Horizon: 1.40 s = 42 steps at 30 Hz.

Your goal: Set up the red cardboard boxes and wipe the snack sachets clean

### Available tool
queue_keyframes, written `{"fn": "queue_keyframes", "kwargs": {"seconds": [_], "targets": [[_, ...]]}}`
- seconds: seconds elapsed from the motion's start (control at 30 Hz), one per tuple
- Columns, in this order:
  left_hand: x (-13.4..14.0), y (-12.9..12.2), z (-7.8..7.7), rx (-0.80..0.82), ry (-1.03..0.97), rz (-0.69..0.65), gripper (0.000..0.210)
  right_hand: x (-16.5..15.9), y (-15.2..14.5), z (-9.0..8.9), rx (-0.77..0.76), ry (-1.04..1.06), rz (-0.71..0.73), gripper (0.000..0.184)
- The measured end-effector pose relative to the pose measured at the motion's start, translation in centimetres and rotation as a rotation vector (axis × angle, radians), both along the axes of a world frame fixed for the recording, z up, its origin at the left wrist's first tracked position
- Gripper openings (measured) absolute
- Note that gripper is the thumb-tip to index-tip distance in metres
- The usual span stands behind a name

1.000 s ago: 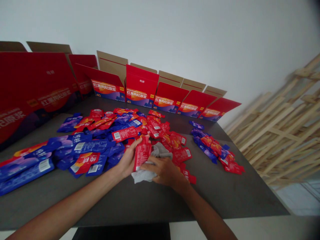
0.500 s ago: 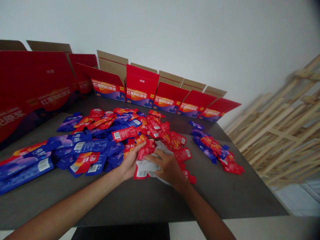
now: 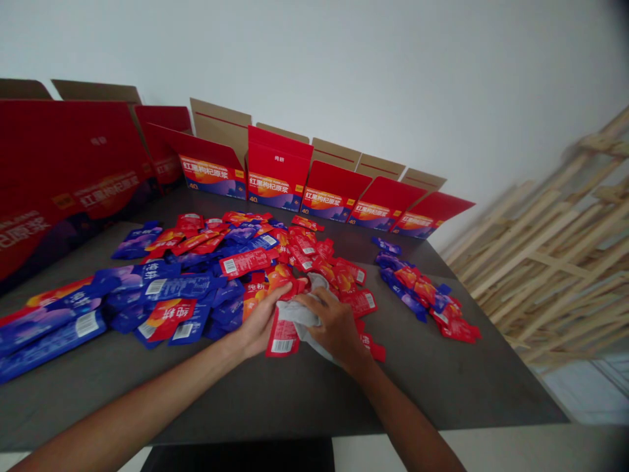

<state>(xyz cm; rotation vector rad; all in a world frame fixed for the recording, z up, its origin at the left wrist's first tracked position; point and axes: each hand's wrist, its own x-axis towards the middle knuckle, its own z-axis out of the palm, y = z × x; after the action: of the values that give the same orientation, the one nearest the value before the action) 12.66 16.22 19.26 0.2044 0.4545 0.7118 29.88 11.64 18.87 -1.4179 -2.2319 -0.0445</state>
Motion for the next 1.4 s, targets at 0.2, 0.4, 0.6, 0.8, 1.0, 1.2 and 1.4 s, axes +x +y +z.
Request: {"fn": "queue_keyframes", "kwargs": {"seconds": [0.2,0.4,0.6,0.8,1.0,1.2,1.4], "targets": [[-0.5,0.5,0.8,0.003,0.052,0.082,0.028,0.1,0.1,0.1,-0.044,-0.101,0.172,0.059],[-1.0,1.3,1.8,0.002,0.011,0.188,0.026,-0.3,-0.2,0.1,-0.088,-0.213,0.301,0.053],[-0.3,0.4,0.1,-0.016,-0.012,0.042,0.027,-0.1,-0.1,-0.2,0.027,-0.023,0.068,0.056],[0.1,0.1,-0.1,-0.02,-0.018,0.042,0.025,0.2,0.2,0.0,0.011,-0.012,0.071,0.058],[-0.8,1.3,1.4,-0.004,0.024,0.161,0.028,0.1,0.2,-0.2,-0.06,-0.181,0.3,0.057],[-0.8,1.2,1.3,0.026,0.012,0.167,0.028,-0.2,0.0,-0.3,-0.054,-0.154,0.29,0.055],[-0.3,0.5,0.6,0.069,0.002,0.078,0.026,0.1,0.3,0.0,-0.013,0.122,0.115,0.052]]}}
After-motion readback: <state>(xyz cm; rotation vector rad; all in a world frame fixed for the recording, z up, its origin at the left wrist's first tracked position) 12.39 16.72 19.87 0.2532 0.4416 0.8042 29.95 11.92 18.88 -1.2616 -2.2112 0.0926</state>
